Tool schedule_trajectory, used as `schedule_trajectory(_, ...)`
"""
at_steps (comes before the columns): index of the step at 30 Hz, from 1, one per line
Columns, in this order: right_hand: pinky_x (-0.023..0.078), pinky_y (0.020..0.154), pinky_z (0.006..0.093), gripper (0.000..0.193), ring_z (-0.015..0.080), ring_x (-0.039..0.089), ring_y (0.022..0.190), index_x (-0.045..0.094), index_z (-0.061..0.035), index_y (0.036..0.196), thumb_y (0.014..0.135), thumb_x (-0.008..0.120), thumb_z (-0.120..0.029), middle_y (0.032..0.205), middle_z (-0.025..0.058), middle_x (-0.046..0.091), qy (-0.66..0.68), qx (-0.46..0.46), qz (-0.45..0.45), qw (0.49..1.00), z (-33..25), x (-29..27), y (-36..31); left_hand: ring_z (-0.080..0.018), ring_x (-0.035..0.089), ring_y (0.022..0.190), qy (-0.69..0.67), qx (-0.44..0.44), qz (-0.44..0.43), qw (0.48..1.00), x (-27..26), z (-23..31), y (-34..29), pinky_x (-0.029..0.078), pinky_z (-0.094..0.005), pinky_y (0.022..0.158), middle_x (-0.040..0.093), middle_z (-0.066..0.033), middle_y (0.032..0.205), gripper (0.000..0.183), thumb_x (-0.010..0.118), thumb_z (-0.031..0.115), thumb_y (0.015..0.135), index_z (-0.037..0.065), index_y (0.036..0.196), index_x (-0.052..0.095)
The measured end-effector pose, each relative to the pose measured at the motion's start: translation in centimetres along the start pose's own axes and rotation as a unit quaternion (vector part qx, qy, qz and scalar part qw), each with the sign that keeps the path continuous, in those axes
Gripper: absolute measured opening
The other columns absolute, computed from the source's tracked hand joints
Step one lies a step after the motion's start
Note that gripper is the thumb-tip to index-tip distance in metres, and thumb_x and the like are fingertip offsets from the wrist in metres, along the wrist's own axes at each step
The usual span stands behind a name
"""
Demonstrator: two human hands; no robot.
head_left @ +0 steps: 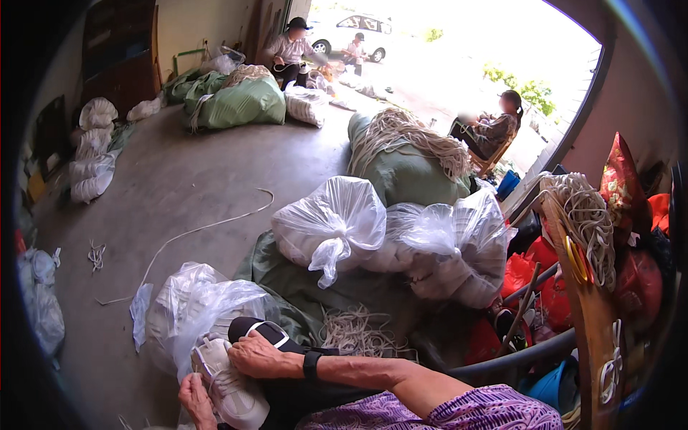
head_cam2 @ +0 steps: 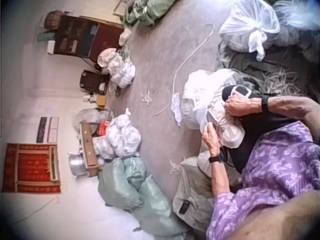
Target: Insert and thread laces into a white sneaker upper.
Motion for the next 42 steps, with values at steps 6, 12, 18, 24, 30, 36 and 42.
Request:
schedule_trajectory(6, 0.042, 0.060, 0.0404, 0.009, 0.0272, 0.057, 0.063, 0.055, -0.0096, 0.070, 0.076, 0.057, -0.015, 0.066, 0.0080, 0.055, -0.008, -0.031, 0.024, 0.999, -0.7, 0.0, 0.0, -0.0068, 0.046, 0.062, 0.037, 0.010, 0.043, 0.998, -1.6, 0.7, -1.2, 0.039, -0.0246, 0.056, 0.054, 0.0022, 0.067, 0.029, 0.057, 0.026, 0.090, -0.002, 0.093, 0.065)
schedule_trajectory(12, 0.045, 0.059, 0.0413, 0.006, 0.0334, 0.059, 0.066, 0.056, -0.0037, 0.075, 0.077, 0.058, -0.008, 0.069, 0.0136, 0.058, 0.139, 0.016, 0.067, 0.988, 1.0, -4.5, 0.3, -0.0029, 0.049, 0.064, 0.023, 0.021, -0.002, 1.000, 1.3, 3.8, -1.2, 0.040, -0.0215, 0.055, 0.057, 0.0045, 0.069, 0.024, 0.062, 0.022, 0.090, 0.000, 0.097, 0.068)
schedule_trajectory(18, 0.046, 0.060, 0.0391, 0.005, 0.0319, 0.060, 0.065, 0.055, -0.0048, 0.078, 0.076, 0.058, -0.007, 0.068, 0.0119, 0.059, 0.109, -0.031, 0.063, 0.992, -0.1, -3.9, 0.4, -0.0067, 0.056, 0.079, 0.005, 0.028, -0.021, 0.999, 0.9, 2.5, -1.5, 0.046, -0.0219, 0.074, 0.066, -0.0017, 0.086, 0.024, 0.062, 0.020, 0.090, -0.002, 0.097, 0.067)
schedule_trajectory(24, 0.047, 0.060, 0.0396, 0.004, 0.0318, 0.060, 0.065, 0.055, -0.0047, 0.078, 0.075, 0.058, -0.006, 0.069, 0.0118, 0.060, 0.096, -0.034, 0.074, 0.992, -0.4, -4.1, 0.1, -0.0042, 0.052, 0.073, 0.007, 0.022, -0.046, 0.999, 1.4, 1.9, -1.3, 0.044, -0.0193, 0.069, 0.059, 0.0026, 0.077, 0.021, 0.060, 0.018, 0.090, -0.001, 0.083, 0.065)
schedule_trajectory(30, 0.046, 0.060, 0.0396, 0.004, 0.0317, 0.060, 0.065, 0.055, -0.0051, 0.077, 0.075, 0.058, -0.006, 0.069, 0.0111, 0.060, 0.101, -0.031, 0.071, 0.992, -0.3, -4.2, 0.1, -0.0090, 0.052, 0.059, 0.048, 0.064, -0.010, 0.997, 1.4, 3.3, -0.8, 0.043, -0.0276, 0.056, 0.058, -0.0043, 0.061, 0.024, 0.059, 0.021, 0.085, -0.002, 0.078, 0.064)
schedule_trajectory(36, 0.046, 0.060, 0.0394, 0.003, 0.0313, 0.060, 0.066, 0.055, -0.0051, 0.077, 0.075, 0.058, -0.006, 0.068, 0.0114, 0.060, 0.089, -0.034, 0.064, 0.993, -0.4, -4.0, 0.3, -0.0279, 0.059, 0.055, 0.250, 0.159, -0.005, 0.955, 2.3, 7.8, -0.3, 0.046, -0.0374, 0.054, 0.058, -0.0170, 0.061, 0.018, 0.058, 0.017, 0.079, 0.001, 0.071, 0.060)
schedule_trajectory(42, 0.046, 0.060, 0.0391, 0.004, 0.0310, 0.060, 0.066, 0.056, -0.0052, 0.078, 0.075, 0.058, -0.006, 0.069, 0.0113, 0.060, 0.081, -0.042, 0.067, 0.994, -0.3, -4.0, 0.4, -0.0379, 0.060, 0.063, 0.283, 0.174, 0.007, 0.943, 3.0, 8.5, -0.2, 0.048, -0.0430, 0.058, 0.059, -0.0200, 0.065, 0.018, 0.057, 0.017, 0.076, 0.003, 0.066, 0.059)
Point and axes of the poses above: each hand's wrist, its own y-axis towards the middle knuckle, its own x-axis out of the palm, z = x × y, the point moved 10 cm from there along y, towards the middle knuckle
